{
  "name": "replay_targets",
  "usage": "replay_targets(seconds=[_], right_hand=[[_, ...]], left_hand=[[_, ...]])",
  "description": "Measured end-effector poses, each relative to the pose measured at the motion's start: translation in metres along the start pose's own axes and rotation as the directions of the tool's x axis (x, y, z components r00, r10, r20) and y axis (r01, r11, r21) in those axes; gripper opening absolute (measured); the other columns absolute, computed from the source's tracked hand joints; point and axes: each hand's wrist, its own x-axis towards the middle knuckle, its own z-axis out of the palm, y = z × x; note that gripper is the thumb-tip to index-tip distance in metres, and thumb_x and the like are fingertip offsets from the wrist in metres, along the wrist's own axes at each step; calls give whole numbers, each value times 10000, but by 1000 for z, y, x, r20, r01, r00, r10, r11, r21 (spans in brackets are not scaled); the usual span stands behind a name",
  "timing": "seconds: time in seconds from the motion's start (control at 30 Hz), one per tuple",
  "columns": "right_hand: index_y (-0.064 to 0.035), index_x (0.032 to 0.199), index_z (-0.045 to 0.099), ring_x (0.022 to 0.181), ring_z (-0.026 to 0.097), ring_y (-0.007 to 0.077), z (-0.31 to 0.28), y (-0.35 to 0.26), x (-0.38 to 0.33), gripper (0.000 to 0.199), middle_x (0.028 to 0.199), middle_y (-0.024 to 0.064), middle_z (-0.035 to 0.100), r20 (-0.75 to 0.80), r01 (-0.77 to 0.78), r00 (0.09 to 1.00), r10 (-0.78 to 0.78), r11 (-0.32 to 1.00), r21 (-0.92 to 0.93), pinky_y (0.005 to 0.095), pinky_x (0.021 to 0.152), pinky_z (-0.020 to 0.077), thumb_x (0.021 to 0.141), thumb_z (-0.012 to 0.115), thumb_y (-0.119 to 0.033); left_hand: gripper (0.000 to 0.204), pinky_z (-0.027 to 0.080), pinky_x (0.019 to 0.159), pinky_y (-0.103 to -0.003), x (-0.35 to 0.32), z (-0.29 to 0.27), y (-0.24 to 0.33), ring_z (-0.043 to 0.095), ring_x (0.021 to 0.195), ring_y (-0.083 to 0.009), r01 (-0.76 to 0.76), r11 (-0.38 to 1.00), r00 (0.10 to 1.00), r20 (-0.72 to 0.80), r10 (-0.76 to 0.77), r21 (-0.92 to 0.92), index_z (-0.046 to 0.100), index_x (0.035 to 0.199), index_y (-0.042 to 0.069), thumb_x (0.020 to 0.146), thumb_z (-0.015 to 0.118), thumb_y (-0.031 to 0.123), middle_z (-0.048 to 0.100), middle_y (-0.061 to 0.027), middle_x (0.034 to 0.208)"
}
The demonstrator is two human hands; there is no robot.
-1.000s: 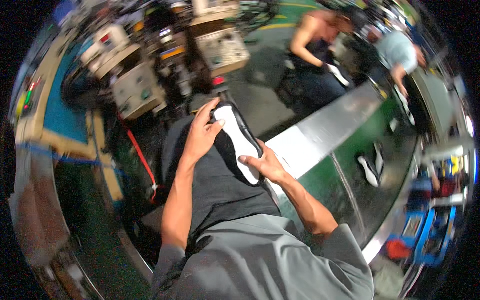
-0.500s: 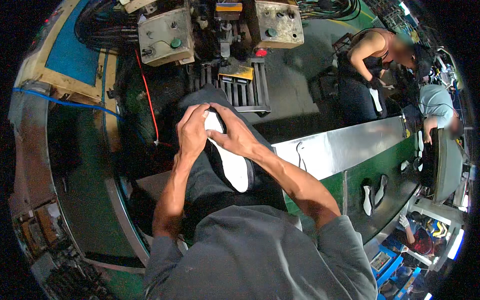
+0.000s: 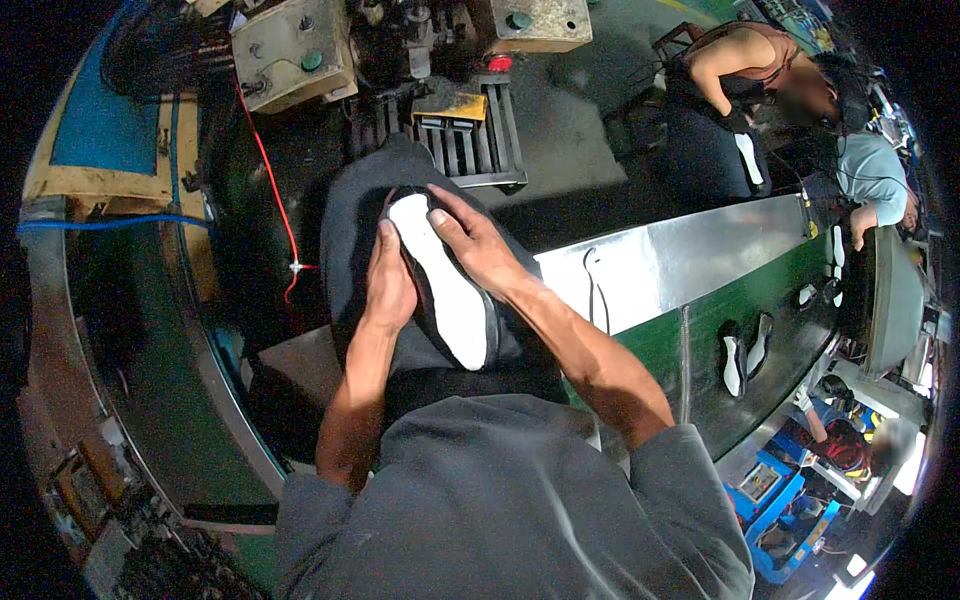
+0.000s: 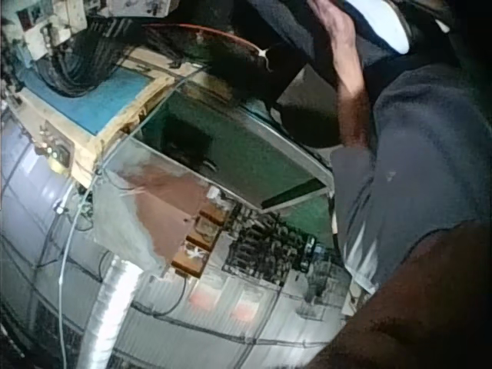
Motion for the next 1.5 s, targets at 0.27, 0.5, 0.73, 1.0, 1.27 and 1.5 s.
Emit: replay_targets(seconds=[0.27,0.5,0.73,1.0,1.27,1.5], right_hand=[[-52,1662,395,1458,505,453,-1,-21,-33,888,1608,354,453,141,235,972,-188,793,-562,482,1209,423,969,774,-459],[-355,1592,525,1321,473,572,22,-28,-113,915,1718,387,112,315,373,911,-265,210,-904,572,1084,532,767,881,-184],[-358,1531,612,1329,466,577,-2,-14,-122,839,1704,389,136,289,394,901,-324,332,-857,610,1115,466,753,860,-167],[-273,1485,685,1485,382,549,-35,-101,-70,728,1716,407,162,241,502,775,-583,338,-796,592,1193,360,784,853,-167],[-287,1541,620,1344,470,586,-49,-252,173,725,1675,433,186,86,375,568,-819,164,-912,601,1192,406,846,820,-238],[-268,1537,623,1485,362,598,-59,-248,289,699,1673,424,224,-35,323,581,-813,270,-907,600,1252,325,865,811,-308]], left_hand=[[722,388,1208,-420,0,-1,1,479,1450,-310,-123,916,978,-108,176,383,293,1684,54,1117,608,372,472,-204,1602],[491,440,1139,-372,41,-29,37,608,1303,-263,-123,838,947,-190,260,532,610,1483,21,1017,673,162,657,-141,1437],[251,486,1057,-321,55,-5,41,698,1158,-203,-306,614,905,22,425,728,766,1209,-32,1044,590,35,785,-100,1207],[662,326,1251,-371,88,46,112,432,1517,-250,-321,940,944,110,310,111,363,1670,33,1076,640,125,450,-163,1667],[523,398,1192,-555,102,-67,20,457,1455,-462,-89,-146,905,141,402,985,584,1483,36,987,694,160,502,-247,1557],[491,416,1160,-551,134,-53,28,477,1431,-420,-42,-183,932,105,348,982,629,1431,66,967,716,201,506,-194,1538]])
